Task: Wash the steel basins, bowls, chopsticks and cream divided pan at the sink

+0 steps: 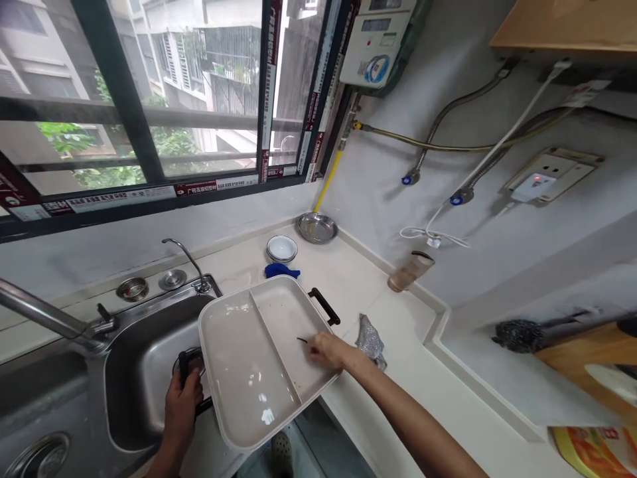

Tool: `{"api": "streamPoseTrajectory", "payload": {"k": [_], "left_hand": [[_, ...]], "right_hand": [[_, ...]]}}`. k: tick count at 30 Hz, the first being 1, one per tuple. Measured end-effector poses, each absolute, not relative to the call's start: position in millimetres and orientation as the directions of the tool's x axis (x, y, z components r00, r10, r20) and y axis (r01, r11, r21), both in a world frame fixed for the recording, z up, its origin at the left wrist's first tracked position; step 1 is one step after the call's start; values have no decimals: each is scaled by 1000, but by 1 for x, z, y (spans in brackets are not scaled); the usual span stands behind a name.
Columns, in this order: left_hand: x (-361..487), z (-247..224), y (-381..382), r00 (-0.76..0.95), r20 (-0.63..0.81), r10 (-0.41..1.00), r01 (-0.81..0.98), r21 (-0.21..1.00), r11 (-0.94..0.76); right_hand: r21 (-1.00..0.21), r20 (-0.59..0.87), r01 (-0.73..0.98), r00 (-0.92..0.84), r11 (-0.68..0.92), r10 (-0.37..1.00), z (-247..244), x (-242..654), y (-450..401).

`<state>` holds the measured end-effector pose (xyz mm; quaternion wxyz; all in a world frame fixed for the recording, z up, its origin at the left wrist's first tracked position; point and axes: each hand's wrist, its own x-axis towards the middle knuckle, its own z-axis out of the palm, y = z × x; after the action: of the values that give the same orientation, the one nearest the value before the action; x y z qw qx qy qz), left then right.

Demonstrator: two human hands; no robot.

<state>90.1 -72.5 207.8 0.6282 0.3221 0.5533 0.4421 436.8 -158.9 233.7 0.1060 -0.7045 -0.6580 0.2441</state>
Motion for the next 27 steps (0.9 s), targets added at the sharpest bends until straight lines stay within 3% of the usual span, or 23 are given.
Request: {"api": "streamPoseTrajectory", "payload": {"k": [3, 7, 9, 12, 15, 18, 27], "left_hand": [[91, 208, -73, -10, -417, 909, -226, 887, 404], [91, 209, -73, -12, -426, 905, -246, 878, 410], [90, 209, -73, -2, -434, 901, -252, 872, 420], [90, 207, -74, -2, -440, 898, -272, 864, 423], [90, 205, -74, 3, -440, 898, -319, 851, 418], [89, 204, -72, 7, -468, 884, -374, 818, 436], [74, 211, -76, -30, -579, 815, -485, 721, 495]], "right_hand": [[-417, -277, 907, -68, -56, 958, 225, 419, -138], [-548, -130, 833, -170, 72, 977, 230, 414, -104], [-558, 5, 828, -58, 51, 998, 238, 427, -95], [-463, 194, 858, 342, -222, 919, 243, 460, -98], [-463, 26, 743, 557, -484, 830, 237, 486, -106], [-497, -123, 699, 531, -515, 839, 230, 492, -107], [-560, -52, 708, 489, -431, 870, 231, 474, -98]]}}
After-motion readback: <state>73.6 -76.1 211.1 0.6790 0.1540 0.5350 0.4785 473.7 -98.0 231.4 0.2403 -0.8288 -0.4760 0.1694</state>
